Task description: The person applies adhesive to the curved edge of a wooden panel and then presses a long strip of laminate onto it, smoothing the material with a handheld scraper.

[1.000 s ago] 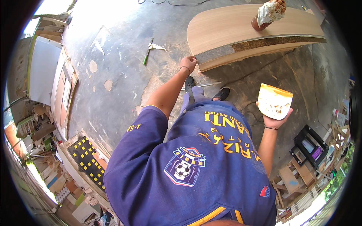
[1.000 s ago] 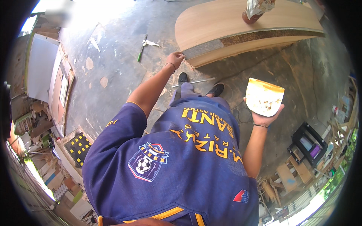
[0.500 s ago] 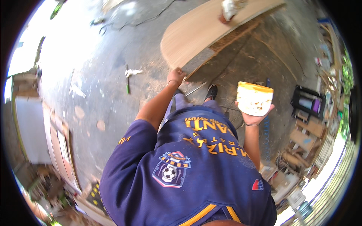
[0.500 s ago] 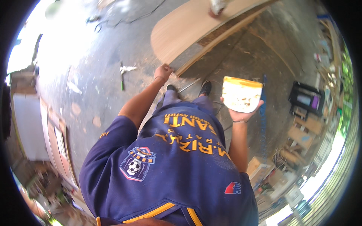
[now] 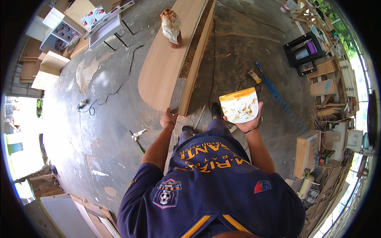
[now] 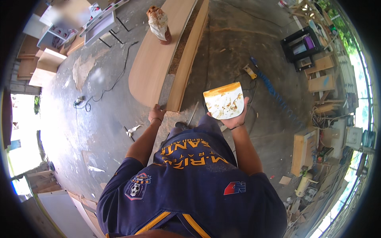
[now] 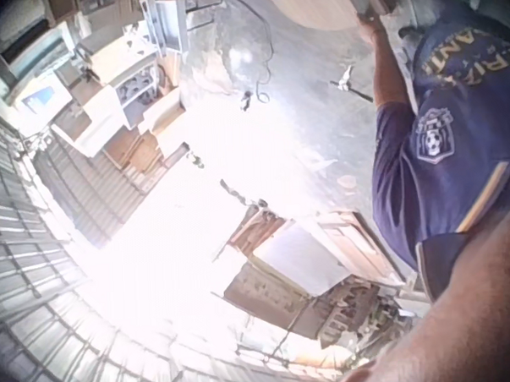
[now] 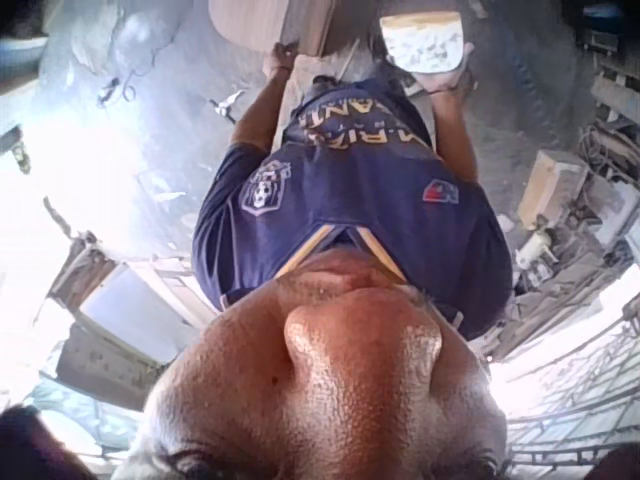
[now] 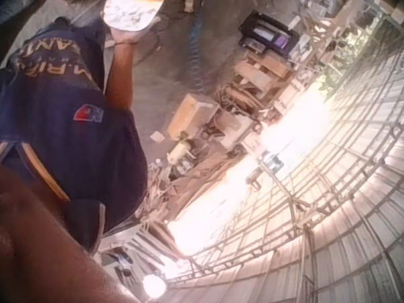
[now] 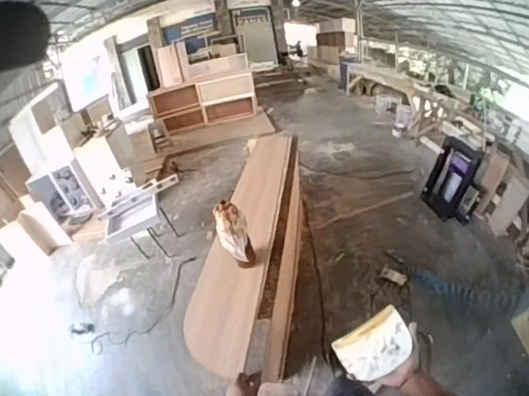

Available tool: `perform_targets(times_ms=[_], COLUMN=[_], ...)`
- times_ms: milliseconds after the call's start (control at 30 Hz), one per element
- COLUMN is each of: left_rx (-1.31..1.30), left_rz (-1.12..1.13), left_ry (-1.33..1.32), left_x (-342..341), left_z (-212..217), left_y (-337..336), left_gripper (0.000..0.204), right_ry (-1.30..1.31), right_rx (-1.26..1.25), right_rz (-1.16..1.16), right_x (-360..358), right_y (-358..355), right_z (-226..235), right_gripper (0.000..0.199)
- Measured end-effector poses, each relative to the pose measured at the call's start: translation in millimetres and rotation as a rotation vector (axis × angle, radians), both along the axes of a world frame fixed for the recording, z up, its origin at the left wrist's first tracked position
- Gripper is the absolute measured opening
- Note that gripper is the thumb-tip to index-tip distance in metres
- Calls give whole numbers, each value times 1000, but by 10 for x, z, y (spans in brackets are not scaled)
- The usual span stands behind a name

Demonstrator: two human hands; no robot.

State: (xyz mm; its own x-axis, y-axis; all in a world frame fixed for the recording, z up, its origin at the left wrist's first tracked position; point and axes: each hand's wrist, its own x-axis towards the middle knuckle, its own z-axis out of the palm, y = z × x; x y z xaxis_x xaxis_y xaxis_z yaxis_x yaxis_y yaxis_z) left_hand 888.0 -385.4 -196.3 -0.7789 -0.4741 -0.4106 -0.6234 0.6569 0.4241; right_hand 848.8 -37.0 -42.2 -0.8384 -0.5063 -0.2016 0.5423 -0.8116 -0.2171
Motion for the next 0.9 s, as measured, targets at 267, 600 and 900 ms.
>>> perform_targets(times_ms=[267, 600, 900], left_rx=[-128, -227, -162], left_rz=[-78, -150, -90], left_ry=[-13, -12, -61], left_x=[-58, -64, -71], left_z=[-126, -91, -35], left_y=[-8, 23, 72], left_gripper=[44, 47, 46], right_ry=[46, 48, 61], right_rx=[20, -53, 32], right_rz=[-39, -4, 16], right_x=[94, 36, 25], right_y=[41, 65, 72], right_z=[-76, -93, -19], right_gripper=[97, 96, 97])
